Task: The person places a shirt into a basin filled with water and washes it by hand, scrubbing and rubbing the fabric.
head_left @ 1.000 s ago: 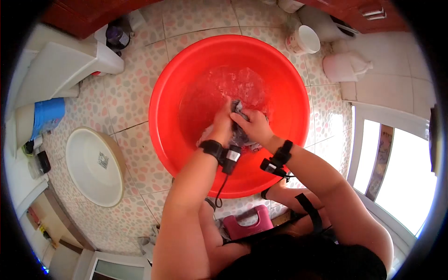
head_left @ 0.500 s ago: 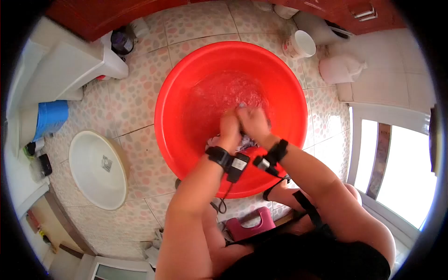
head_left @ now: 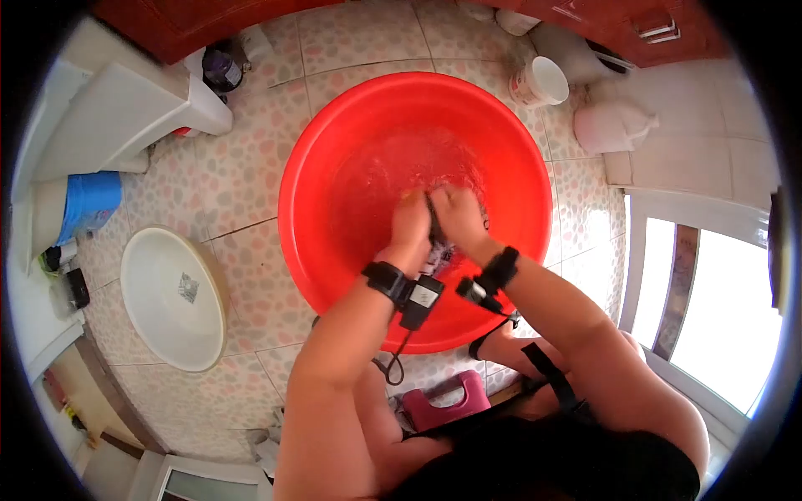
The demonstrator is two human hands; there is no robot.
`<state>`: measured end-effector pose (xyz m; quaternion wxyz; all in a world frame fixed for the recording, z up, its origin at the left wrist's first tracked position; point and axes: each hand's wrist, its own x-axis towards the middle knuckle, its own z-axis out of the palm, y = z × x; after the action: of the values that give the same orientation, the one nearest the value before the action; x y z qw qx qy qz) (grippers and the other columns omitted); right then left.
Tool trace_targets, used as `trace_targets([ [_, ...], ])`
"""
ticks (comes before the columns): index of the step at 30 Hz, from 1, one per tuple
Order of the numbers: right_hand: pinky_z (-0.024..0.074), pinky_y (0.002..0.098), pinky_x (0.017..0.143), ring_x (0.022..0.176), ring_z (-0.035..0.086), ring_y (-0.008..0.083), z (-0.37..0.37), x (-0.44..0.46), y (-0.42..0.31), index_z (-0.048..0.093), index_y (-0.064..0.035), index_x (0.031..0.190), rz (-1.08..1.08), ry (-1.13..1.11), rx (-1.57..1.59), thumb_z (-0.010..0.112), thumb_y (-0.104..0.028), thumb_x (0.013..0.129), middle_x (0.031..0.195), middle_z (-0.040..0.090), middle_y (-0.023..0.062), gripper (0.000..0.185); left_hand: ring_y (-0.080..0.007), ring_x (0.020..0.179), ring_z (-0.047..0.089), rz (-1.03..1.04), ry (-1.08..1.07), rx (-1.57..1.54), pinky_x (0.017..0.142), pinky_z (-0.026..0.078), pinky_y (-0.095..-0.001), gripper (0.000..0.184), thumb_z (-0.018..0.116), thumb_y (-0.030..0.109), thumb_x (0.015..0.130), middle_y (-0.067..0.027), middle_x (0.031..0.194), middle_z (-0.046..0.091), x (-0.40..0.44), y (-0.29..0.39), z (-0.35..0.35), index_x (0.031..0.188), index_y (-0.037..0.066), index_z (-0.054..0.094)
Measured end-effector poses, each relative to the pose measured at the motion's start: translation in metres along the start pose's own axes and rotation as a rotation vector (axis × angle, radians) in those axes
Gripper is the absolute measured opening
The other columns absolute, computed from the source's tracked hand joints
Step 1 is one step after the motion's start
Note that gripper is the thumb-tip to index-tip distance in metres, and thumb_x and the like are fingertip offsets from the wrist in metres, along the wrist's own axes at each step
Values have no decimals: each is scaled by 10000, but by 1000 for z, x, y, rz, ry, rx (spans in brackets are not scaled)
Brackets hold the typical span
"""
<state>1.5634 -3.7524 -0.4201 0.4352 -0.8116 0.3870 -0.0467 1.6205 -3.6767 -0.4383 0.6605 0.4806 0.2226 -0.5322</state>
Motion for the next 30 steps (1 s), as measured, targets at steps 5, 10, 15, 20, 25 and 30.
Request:
trace_targets([
  [5,449,435,616,642,589,352,-19,15,0,588,31,733,223,-36,-57,469,-221,802,643,538,240,287,-193,742,543,590,121,983,619,432,-340,313,362,291,901,-111,846,555,73,-93,-12,877,21,519],
  [10,422,389,558,651,567,358,-25,-11,-11,566,14,723,-146,-111,-224,444,-212,836,663,526,255,281,-221,835,575,-201,-353,-246,726,463,-366,354,441,366,877,-88,969,586,39,-30,-19,1013,53,533],
  [15,440,350,668,697,574,296,-64,49,32,580,20,831,-44,-21,-61,453,-320,865,703,571,191,364,-210,875,565,-37,-213,-208,765,458,-335,418,460,376,877,-125,975,581,-5,26,2,1034,-7,523],
  [20,393,253,701,764,492,118,-110,52,7,550,-4,860,-14,-316,173,475,-224,862,783,535,29,232,-203,972,542,-25,-277,-158,835,434,-327,479,489,370,873,-136,1072,557,-6,32,-8,1108,-47,489],
  [25,367,224,711,788,450,66,-118,57,2,527,-37,879,-70,-325,265,474,-195,868,792,493,-31,168,-199,1024,507,130,-342,-53,905,375,-300,508,483,376,876,-131,1127,526,12,25,-22,1121,-68,472],
  [30,375,222,657,732,465,76,-119,58,-7,528,-28,892,-53,-389,283,537,-170,843,768,496,-21,150,-233,1060,500,99,-533,-58,928,379,-340,481,431,349,900,-151,1171,506,17,33,-26,1160,-56,452],
])
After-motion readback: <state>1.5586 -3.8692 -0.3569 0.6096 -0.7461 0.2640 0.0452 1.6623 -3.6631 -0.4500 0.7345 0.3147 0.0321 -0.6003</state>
